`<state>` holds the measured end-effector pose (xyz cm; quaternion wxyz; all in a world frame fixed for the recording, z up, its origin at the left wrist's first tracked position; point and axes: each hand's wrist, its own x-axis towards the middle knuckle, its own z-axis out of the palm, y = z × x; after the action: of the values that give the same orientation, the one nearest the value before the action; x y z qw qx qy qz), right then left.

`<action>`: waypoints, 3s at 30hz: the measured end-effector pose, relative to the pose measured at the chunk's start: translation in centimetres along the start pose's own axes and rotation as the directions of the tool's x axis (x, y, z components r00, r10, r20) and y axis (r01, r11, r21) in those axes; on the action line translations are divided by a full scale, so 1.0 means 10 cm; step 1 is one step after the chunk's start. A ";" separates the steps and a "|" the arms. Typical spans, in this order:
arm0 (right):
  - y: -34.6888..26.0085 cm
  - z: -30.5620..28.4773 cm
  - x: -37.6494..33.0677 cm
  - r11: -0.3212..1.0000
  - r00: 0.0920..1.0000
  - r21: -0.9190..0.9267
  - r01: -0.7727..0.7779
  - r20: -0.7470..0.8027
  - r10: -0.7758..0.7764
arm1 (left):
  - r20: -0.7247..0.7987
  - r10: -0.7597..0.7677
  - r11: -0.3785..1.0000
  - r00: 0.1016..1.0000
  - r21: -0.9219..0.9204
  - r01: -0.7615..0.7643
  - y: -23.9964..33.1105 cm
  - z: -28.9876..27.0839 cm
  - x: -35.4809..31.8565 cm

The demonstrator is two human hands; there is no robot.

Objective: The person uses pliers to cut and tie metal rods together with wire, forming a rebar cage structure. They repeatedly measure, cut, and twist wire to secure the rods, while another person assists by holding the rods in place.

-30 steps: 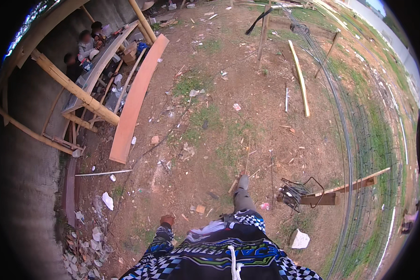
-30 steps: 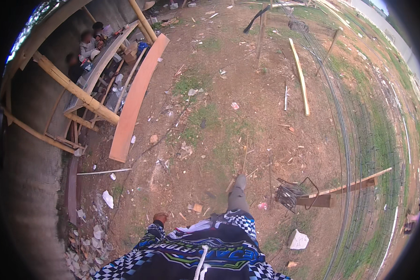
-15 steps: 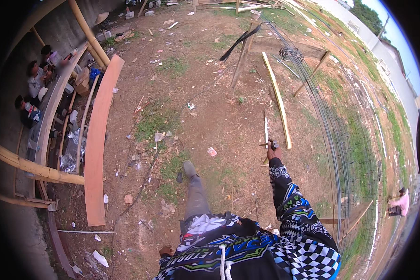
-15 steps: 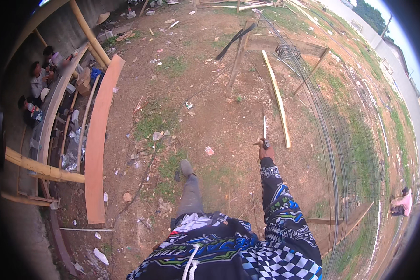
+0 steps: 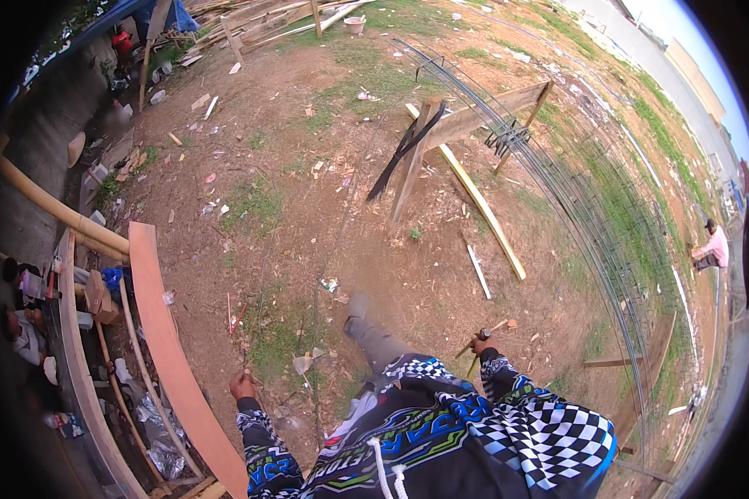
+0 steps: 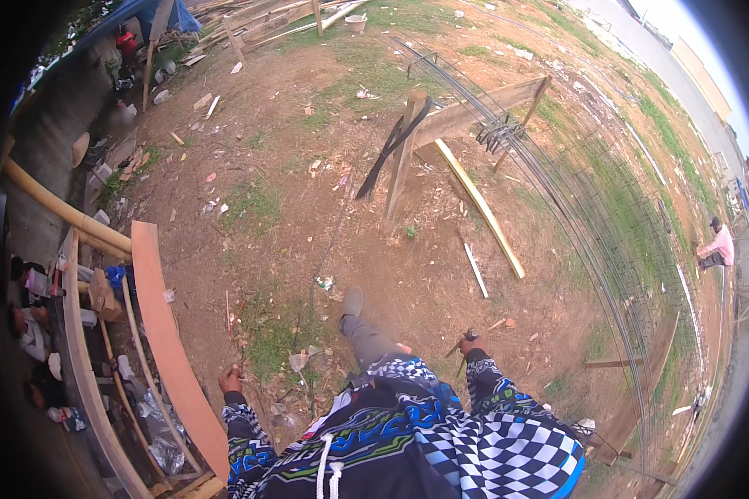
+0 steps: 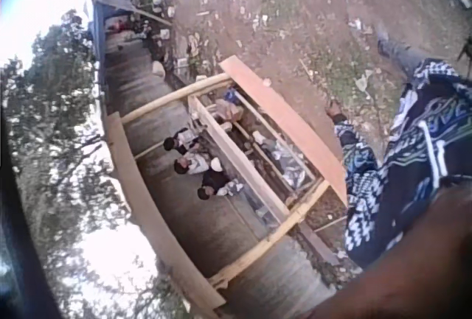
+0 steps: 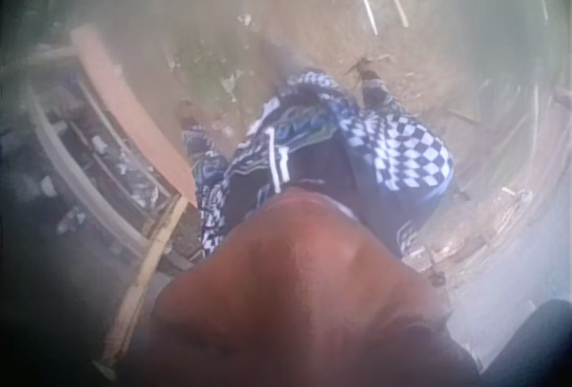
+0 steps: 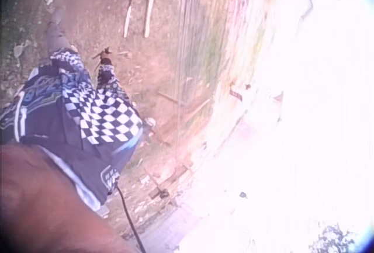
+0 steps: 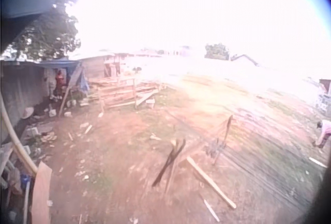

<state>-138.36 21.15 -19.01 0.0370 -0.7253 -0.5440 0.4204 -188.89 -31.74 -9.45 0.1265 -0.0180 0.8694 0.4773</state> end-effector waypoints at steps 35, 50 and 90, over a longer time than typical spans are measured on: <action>-10.08 1.66 0.72 0.546 0.503 0.046 0.837 -0.459 -0.732 | 0.775 0.570 0.809 0.273 -0.588 -0.019 7.94 5.47 5.72; -9.39 1.16 3.24 0.888 0.622 0.313 0.337 -0.782 0.040 | 0.480 0.718 -0.100 -0.505 -0.646 -0.757 9.24 8.96 4.52; -9.12 1.82 2.51 0.805 0.855 0.584 0.101 -0.464 0.230 | 0.856 -0.013 0.630 -0.517 -0.395 -0.669 8.74 8.90 4.31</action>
<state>-217.97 71.38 1.58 0.3888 -0.7812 -0.3301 0.3599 -225.82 93.87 6.85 0.5671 0.7186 0.3938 0.0836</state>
